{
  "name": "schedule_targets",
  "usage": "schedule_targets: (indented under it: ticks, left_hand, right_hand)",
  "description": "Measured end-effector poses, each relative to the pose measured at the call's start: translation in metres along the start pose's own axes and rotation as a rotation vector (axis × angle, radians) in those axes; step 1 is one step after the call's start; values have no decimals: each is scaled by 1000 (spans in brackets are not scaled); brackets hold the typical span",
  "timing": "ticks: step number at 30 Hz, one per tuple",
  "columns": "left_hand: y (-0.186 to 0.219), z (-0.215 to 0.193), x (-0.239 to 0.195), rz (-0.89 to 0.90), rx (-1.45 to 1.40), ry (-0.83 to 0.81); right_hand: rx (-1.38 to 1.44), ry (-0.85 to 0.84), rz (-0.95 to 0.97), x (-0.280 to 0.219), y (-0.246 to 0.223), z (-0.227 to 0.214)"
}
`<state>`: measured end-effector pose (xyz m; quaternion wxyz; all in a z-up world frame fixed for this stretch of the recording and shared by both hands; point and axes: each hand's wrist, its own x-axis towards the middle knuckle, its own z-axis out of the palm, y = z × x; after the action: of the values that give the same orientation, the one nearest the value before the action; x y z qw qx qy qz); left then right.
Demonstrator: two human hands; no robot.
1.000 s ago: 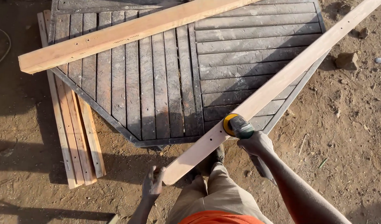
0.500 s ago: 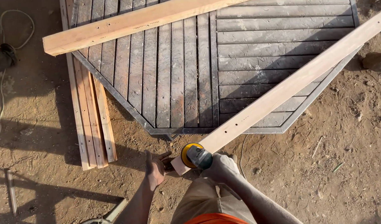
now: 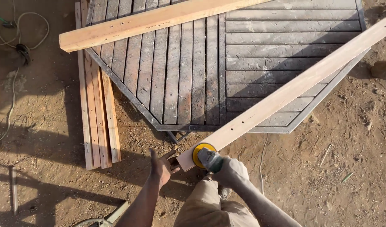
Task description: Using an angle grinder with a sanding disc to smooth the surface of a long wooden plank.
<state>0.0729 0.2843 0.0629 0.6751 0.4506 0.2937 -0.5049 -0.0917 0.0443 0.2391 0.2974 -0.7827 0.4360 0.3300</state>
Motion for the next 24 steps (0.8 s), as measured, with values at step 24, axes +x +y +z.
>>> schedule_targets:
  ticks: [24]
  left_hand:
    - [47, 11, 24, -235, 485, -116]
  right_hand:
    - [56, -21, 28, -46, -29, 83]
